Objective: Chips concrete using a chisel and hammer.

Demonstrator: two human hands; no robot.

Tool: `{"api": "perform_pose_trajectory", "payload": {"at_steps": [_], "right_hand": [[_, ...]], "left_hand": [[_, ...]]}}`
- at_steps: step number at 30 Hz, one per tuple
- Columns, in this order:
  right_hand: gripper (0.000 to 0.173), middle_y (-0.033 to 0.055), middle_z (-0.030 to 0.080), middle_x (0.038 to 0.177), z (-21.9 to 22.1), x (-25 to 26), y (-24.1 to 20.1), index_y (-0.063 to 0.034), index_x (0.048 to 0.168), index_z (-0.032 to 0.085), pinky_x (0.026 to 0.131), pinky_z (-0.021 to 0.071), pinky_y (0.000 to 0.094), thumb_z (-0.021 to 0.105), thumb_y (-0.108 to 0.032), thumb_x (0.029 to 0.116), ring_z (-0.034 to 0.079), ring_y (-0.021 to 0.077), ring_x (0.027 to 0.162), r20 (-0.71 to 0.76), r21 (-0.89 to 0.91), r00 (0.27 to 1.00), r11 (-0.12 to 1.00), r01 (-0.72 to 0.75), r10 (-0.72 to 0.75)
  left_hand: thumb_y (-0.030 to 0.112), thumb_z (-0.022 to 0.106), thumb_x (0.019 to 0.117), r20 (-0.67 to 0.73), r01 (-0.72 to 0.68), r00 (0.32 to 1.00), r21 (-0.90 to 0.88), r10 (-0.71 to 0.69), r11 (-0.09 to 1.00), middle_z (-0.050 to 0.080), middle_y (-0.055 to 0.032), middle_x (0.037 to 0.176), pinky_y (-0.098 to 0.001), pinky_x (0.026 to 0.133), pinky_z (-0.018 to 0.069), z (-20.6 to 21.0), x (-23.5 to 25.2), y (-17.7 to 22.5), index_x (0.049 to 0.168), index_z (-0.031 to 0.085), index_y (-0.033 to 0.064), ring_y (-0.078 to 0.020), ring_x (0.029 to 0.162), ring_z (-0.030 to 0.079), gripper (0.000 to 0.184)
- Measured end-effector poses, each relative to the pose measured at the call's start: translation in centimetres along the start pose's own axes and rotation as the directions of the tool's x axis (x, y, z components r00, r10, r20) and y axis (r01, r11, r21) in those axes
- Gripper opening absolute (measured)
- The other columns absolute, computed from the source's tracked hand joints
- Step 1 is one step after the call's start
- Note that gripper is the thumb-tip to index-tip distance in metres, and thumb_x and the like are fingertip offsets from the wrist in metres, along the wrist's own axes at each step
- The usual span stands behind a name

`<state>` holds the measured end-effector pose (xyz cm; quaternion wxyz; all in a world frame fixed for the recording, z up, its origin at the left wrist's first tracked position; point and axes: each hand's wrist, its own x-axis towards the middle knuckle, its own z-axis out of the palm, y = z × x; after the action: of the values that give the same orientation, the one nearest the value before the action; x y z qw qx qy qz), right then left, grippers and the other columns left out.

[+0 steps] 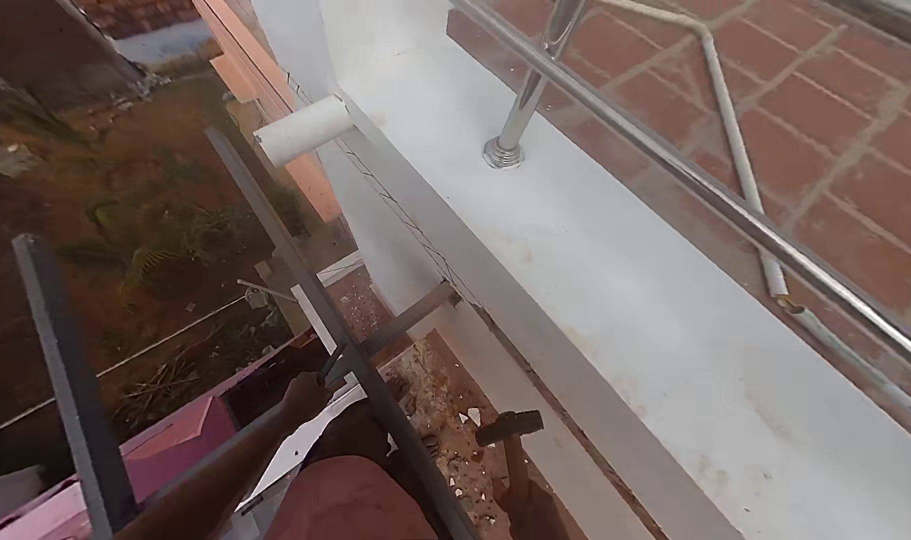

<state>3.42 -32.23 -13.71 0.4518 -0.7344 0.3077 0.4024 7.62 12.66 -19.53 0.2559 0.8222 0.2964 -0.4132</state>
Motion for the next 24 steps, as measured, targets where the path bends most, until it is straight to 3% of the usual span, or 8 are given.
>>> {"api": "perform_pose_trajectory", "payload": {"at_steps": [5, 9, 12, 15, 18, 21, 24], "right_hand": [[0.021, 0.0039, 0.054, 0.071, -2.0, 2.0, -11.3, -0.0042, 0.111, 0.053, 0.047, 0.0504, 0.0295, 0.066, -0.016, 0.0986, 0.053, 0.0135, 0.048, 0.212, -0.230, 0.972, 0.962, 0.147, -0.098], [0.018, 0.0027, 0.053, 0.073, -2.8, 4.2, -19.4, -0.0045, 0.110, 0.051, 0.047, 0.0504, 0.0269, 0.064, -0.013, 0.1002, 0.051, 0.0110, 0.049, 0.321, -0.334, 0.938, 0.911, 0.241, -0.131], [0.014, 0.0027, 0.052, 0.072, -2.1, 5.3, -24.5, -0.0051, 0.108, 0.051, 0.047, 0.0489, 0.0248, 0.062, -0.012, 0.1023, 0.050, 0.0099, 0.048, 0.327, -0.443, 0.940, 0.864, 0.239, -0.092], [0.017, 0.0027, 0.051, 0.074, -0.9, 6.2, -26.3, -0.0059, 0.110, 0.049, 0.047, 0.0502, 0.0255, 0.062, -0.011, 0.1014, 0.050, 0.0101, 0.048, 0.318, -0.422, 0.945, 0.882, 0.208, -0.071], [0.017, 0.0014, 0.052, 0.071, -0.8, 7.1, -25.9, -0.0062, 0.109, 0.050, 0.046, 0.0503, 0.0261, 0.064, -0.011, 0.0994, 0.050, 0.0104, 0.047, 0.283, -0.382, 0.959, 0.918, 0.105, 0.008], [0.018, 0.0016, 0.053, 0.072, -1.5, 7.9, -24.9, -0.0064, 0.108, 0.049, 0.046, 0.0512, 0.0259, 0.064, -0.012, 0.0996, 0.051, 0.0103, 0.047, 0.231, -0.407, 0.966, 0.913, -0.013, 0.117], [0.024, 0.0027, 0.054, 0.074, -1.9, 8.6, -23.9, -0.0060, 0.109, 0.050, 0.046, 0.0510, 0.0264, 0.069, -0.010, 0.0958, 0.051, 0.0107, 0.048, 0.151, -0.440, 0.969, 0.891, -0.110, 0.194]], "left_hand": [[0.024, 0.063, 0.1000, -0.083, 0.075, 0.992, -0.242, -0.097, 0.967, 0.067, -0.0229, 0.097, -0.0556, 0.086, 0.0517, 3.4, -2.9, -3.7, 0.100, 0.066, -0.0063, -0.0359, 0.094, 0.067, 0.030], [0.027, 0.067, 0.0988, -0.150, 0.082, 0.978, -0.373, -0.148, 0.924, 0.067, -0.0241, 0.095, -0.0568, 0.088, 0.0497, 5.1, -3.9, -3.2, 0.098, 0.067, -0.0068, -0.0377, 0.095, 0.066, 0.034], [0.039, 0.071, 0.0970, -0.178, 0.082, 0.968, -0.450, -0.179, 0.889, 0.069, -0.0223, 0.100, -0.0562, 0.091, 0.0505, 5.9, -2.3, -2.2, 0.108, 0.069, -0.0037, -0.0370, 0.098, 0.066, 0.045], [0.056, 0.074, 0.0904, -0.122, 0.103, 0.975, -0.481, -0.183, 0.870, 0.069, -0.0248, 0.114, -0.0578, 0.099, 0.0501, 6.3, 1.2, -1.0, 0.130, 0.062, -0.0024, -0.0397, 0.110, 0.066, 0.072], [0.062, 0.071, 0.0897, -0.025, 0.124, 0.988, -0.450, -0.152, 0.884, 0.066, -0.0260, 0.124, -0.0580, 0.103, 0.0490, 6.2, 4.2, 0.7, 0.142, 0.054, -0.0014, -0.0410, 0.119, 0.064, 0.084], [0.059, 0.069, 0.0929, 0.059, 0.128, 0.992, -0.409, -0.114, 0.903, 0.066, -0.0246, 0.125, -0.0592, 0.103, 0.0491, 6.5, 6.4, 2.2, 0.142, 0.056, 0.0000, -0.0415, 0.120, 0.063, 0.078], [0.051, 0.067, 0.0977, 0.122, 0.132, 0.988, -0.363, -0.093, 0.922, 0.069, -0.0218, 0.119, -0.0599, 0.099, 0.0512, 6.7, 7.6, 3.3, 0.132, 0.061, 0.0029, -0.0402, 0.116, 0.065, 0.060]]}}
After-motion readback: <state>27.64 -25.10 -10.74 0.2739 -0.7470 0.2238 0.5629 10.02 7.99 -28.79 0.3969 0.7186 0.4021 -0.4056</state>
